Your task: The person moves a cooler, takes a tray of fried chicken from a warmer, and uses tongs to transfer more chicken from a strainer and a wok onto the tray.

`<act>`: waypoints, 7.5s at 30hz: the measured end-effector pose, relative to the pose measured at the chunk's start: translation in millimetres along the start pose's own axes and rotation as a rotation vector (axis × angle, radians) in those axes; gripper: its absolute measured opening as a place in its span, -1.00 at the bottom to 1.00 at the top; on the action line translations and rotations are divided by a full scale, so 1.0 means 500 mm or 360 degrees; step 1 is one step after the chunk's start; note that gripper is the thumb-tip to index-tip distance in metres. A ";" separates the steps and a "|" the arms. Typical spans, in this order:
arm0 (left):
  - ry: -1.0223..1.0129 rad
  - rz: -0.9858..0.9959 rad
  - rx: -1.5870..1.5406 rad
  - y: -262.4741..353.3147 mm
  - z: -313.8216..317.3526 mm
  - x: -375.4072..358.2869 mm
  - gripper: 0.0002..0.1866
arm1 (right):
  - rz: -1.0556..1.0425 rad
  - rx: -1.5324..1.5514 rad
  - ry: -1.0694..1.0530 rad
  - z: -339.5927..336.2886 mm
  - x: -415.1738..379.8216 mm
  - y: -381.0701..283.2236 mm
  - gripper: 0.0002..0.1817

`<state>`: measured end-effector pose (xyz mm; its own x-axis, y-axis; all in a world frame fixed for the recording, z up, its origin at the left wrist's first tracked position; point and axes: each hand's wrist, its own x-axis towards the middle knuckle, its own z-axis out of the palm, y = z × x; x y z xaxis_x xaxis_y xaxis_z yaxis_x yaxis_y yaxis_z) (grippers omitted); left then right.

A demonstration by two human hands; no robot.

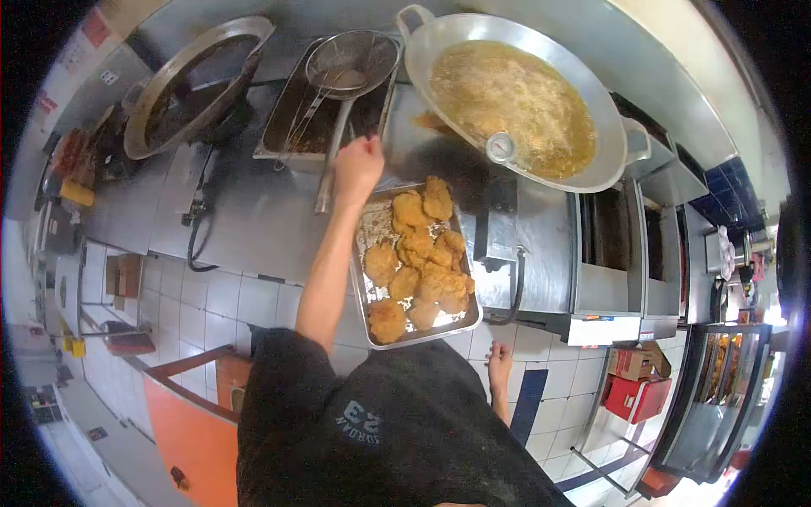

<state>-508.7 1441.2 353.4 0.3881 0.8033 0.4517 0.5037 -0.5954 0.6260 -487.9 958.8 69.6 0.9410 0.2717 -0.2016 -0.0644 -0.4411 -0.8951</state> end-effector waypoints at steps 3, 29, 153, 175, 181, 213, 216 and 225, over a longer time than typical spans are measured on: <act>0.0070 0.0096 -0.0005 0.052 -0.108 -0.065 -0.57 | 0.0346 0.0101 0.0000 -0.011 -0.057 0.037 -0.64; -0.1377 -0.1146 -0.0581 -0.246 -0.117 -0.093 -0.37 | 0.0499 0.0549 -0.0213 0.068 0.112 -0.151 -0.65; -0.1231 -0.0075 -0.0893 -0.326 0.001 -0.150 -0.42 | 0.0479 0.0857 0.0486 0.387 -0.131 -0.357 -0.81; -0.1542 0.0622 0.0491 -0.139 -0.187 0.010 -0.32 | 0.0515 0.0976 0.0470 0.388 -0.133 -0.356 -0.83; -0.1427 0.0650 0.0512 -0.220 -0.108 -0.027 -0.40 | 0.0493 0.0804 0.0457 0.389 -0.135 -0.370 -0.86; -0.1311 0.0625 0.0276 -0.263 -0.024 -0.083 -0.36 | 0.0492 0.0743 0.0461 0.393 -0.139 -0.374 -0.82; -0.1447 0.0339 0.0113 -0.239 -0.126 -0.076 -0.34 | 0.0520 0.0727 0.0464 0.398 -0.141 -0.368 -0.85; -0.1465 0.1104 0.0621 -0.116 -0.201 -0.028 -0.30 | 0.0483 0.0824 0.0437 0.397 -0.137 -0.368 -0.85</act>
<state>-621.1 1465.9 374.5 0.9899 0.0956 -0.1046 0.1085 -0.9861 0.1259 -606.3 1191.0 169.3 0.9020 -0.0580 -0.4279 -0.4273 0.0231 -0.9038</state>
